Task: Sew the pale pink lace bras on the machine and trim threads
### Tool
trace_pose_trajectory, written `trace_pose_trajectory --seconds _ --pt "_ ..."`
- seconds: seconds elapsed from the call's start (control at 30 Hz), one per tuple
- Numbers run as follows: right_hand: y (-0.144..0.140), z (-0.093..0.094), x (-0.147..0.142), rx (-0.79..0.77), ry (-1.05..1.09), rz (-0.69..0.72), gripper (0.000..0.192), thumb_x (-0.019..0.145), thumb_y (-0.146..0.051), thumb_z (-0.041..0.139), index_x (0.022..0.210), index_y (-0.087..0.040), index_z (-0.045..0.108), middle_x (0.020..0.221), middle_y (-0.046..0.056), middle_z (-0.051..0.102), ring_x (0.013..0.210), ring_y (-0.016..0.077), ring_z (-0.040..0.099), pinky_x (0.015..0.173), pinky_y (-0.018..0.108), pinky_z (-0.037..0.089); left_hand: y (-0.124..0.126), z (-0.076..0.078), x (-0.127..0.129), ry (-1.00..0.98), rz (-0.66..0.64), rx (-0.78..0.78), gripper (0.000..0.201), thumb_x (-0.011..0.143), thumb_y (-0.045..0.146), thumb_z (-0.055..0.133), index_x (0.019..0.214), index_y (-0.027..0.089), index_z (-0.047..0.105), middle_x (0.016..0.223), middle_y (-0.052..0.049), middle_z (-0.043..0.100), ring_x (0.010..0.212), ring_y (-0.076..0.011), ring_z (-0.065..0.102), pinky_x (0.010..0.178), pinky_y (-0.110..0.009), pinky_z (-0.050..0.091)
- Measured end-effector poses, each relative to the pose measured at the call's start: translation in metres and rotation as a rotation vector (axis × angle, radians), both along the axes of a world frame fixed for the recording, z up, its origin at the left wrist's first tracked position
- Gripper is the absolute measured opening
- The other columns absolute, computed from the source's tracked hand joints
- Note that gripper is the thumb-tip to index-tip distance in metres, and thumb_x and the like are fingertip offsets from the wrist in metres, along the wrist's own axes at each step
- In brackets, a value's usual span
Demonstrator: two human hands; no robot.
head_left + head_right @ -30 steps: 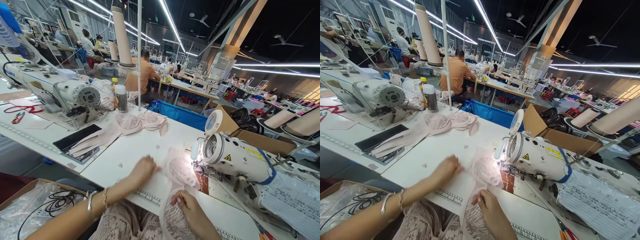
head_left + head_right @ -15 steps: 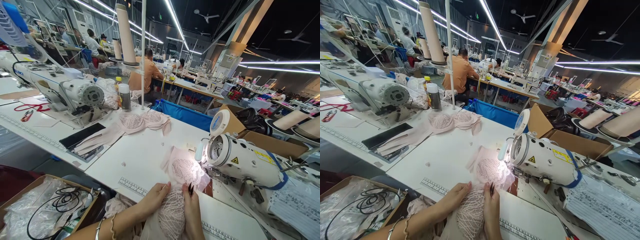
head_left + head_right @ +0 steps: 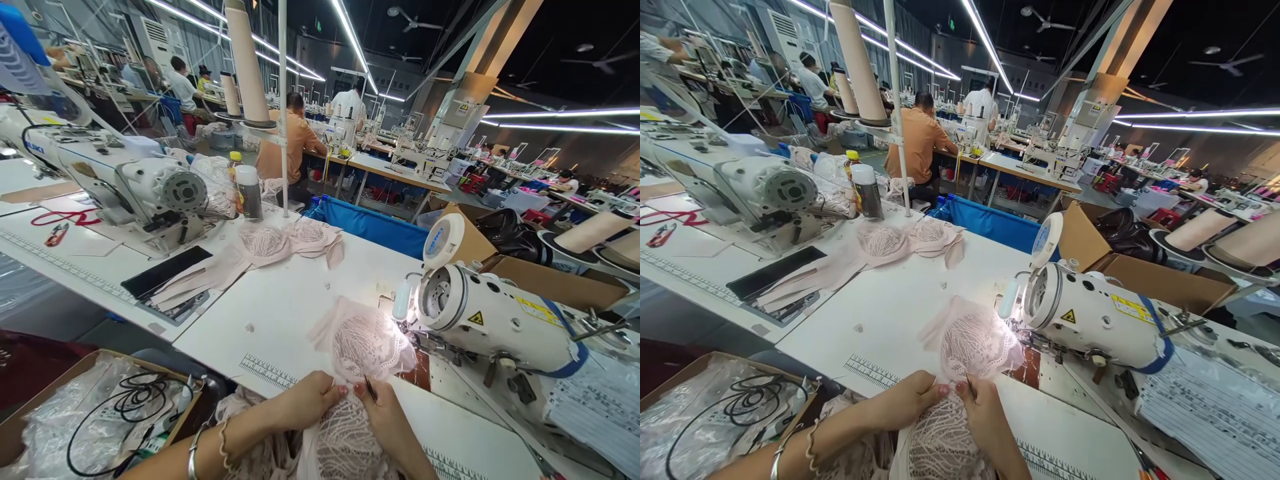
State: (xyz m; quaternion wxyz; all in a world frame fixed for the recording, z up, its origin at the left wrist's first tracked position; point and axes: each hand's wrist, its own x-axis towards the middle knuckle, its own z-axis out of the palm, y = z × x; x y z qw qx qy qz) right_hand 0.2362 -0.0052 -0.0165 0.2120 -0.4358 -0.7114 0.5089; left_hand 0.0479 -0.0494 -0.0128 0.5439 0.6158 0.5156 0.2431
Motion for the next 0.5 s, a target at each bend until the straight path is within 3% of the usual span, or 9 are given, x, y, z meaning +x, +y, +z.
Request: trace_pose_trajectory --seconds 0.17,0.23,0.3,0.43,0.5 --pt "0.009 0.006 0.003 0.015 -0.038 0.175 0.059 0.09 -0.068 0.051 0.059 -0.018 0.051 0.057 -0.003 0.048 0.061 0.0137 0.039 0.058 0.026 0.033 -0.002 0.004 0.0 0.139 -0.046 0.01 0.061 0.091 0.073 0.035 0.058 0.023 0.027 0.054 0.005 0.024 0.053 -0.0117 0.023 0.051 -0.029 0.023" --pt "0.013 0.006 0.003 -0.012 -0.05 0.231 0.058 0.089 -0.068 0.052 0.06 -0.018 0.052 0.058 -0.003 0.049 0.061 0.0136 0.04 0.058 0.025 0.033 -0.003 0.002 0.003 0.163 -0.033 0.014 0.061 0.091 0.073 0.035 0.057 0.023 0.028 0.053 0.005 0.026 0.052 -0.0118 0.025 0.05 -0.029 0.023" --pt "0.014 0.005 0.0 -0.013 -0.054 0.222 0.058 0.089 -0.07 0.051 0.063 -0.018 0.055 0.061 -0.001 0.055 0.062 0.015 0.045 0.06 0.026 0.038 -0.006 -0.003 0.012 0.181 0.058 0.014 0.06 0.089 0.073 0.032 0.057 0.023 0.03 0.054 0.004 0.032 0.054 -0.013 0.029 0.053 -0.029 0.025" --pt "0.011 -0.006 -0.011 0.254 -0.147 -0.173 0.058 0.091 -0.07 0.042 0.064 -0.021 0.056 0.058 0.002 0.057 0.057 0.017 0.047 0.057 0.028 0.039 -0.016 -0.015 0.039 0.075 0.427 0.026 0.057 0.09 0.07 0.023 0.063 0.022 0.038 0.065 -0.003 0.05 0.066 -0.0182 0.042 0.066 -0.033 0.037" --pt "0.007 -0.012 -0.015 0.407 -0.162 -0.324 0.052 0.091 -0.066 0.043 0.064 -0.023 0.055 0.056 0.001 0.055 0.054 0.0172 0.045 0.056 0.028 0.038 -0.023 -0.018 0.051 -0.074 0.515 0.006 0.06 0.088 0.074 0.024 0.065 0.022 0.041 0.068 -0.005 0.055 0.069 -0.0196 0.045 0.07 -0.034 0.04"
